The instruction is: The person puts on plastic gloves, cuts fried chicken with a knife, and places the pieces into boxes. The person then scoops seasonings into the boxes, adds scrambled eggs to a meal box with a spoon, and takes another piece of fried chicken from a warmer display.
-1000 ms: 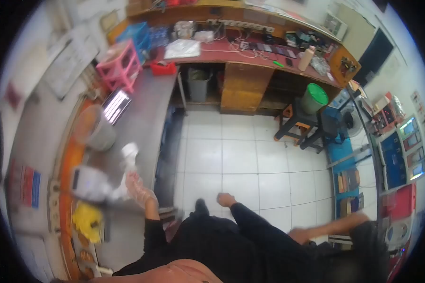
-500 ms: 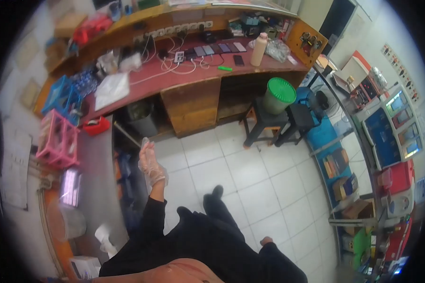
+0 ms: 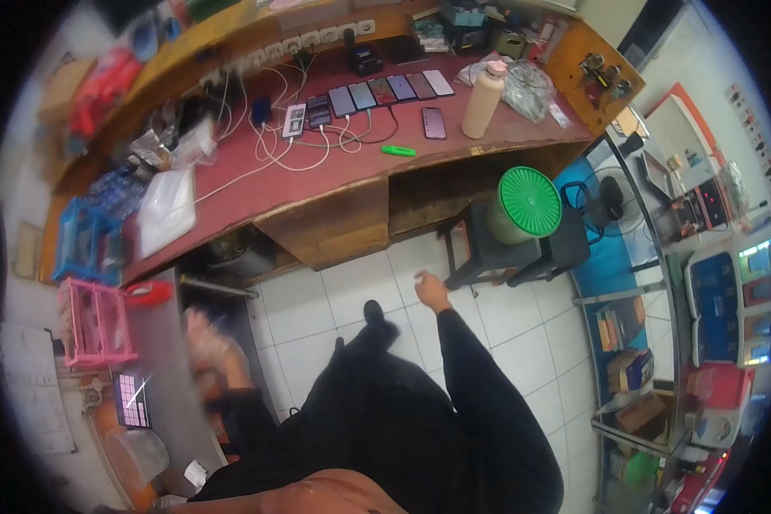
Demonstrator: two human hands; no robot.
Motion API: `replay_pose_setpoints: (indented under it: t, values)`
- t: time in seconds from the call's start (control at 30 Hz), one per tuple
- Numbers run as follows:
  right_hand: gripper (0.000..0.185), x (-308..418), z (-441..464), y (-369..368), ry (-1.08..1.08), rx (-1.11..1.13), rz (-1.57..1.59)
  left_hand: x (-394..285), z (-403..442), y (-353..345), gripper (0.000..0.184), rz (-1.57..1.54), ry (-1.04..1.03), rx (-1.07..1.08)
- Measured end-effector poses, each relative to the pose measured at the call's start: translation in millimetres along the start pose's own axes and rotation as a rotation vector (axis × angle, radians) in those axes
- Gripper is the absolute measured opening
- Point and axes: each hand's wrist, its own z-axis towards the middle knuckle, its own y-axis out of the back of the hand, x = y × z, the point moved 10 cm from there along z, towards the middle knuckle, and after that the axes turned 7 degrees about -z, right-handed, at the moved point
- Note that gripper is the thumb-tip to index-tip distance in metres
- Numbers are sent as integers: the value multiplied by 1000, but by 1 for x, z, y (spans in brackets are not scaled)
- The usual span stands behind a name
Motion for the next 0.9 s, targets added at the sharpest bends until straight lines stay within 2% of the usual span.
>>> replay_pose_setpoints:
  t: [0.07, 0.13, 0.2, 0.27, 0.33, 0.37, 0.43, 0.47, 0.53, 0.57, 0.67, 0.8, 0.9]
  values:
    - [29, 22, 66, 27, 47, -3, 35, 15, 9, -27, 35, 29, 55, -55]
    - [31, 26, 113, 66, 66, -206, 198, 26, 17, -54, 35, 61, 115, -112]
    - [32, 27, 156, 106, 80, -234, 160, 16, 26, -103, 36, 18, -69, -64]
    - [33, 23, 193, 139, 77, -245, 134, 15, 30, -154, 37, 22, -43, -52]
    - [35, 10, 225, 185, 98, -444, 171, -8, 35, -217, 37, 45, -33, -14]
    - [36, 1, 245, 198, 88, -427, 149, -9, 40, -241, 37, 65, -36, -12]
    - [36, -13, 281, 224, 70, -491, 117, -6, 43, -281, 36, -101, -55, -22]
    - [36, -18, 303, 229, 68, -465, 122, -10, 40, -298, 36, -76, -55, -32]
    - [37, -17, 333, 250, 164, -593, -31, -15, 28, -321, 35, 45, -43, -65]
    - [37, -21, 351, 252, 164, -569, -20, -15, 23, -332, 35, 93, -41, -80]
    - [41, -22, 397, 258, 222, -527, -5, 1, 11, -358, 31, -71, -15, -179]
    - [58, -19, 430, 246, 287, -463, -48, 1, -4, -384, 30, 96, 7, -228]
    - [67, -12, 445, 237, 306, -391, -90, -7, -12, -389, 31, 84, -26, -280]
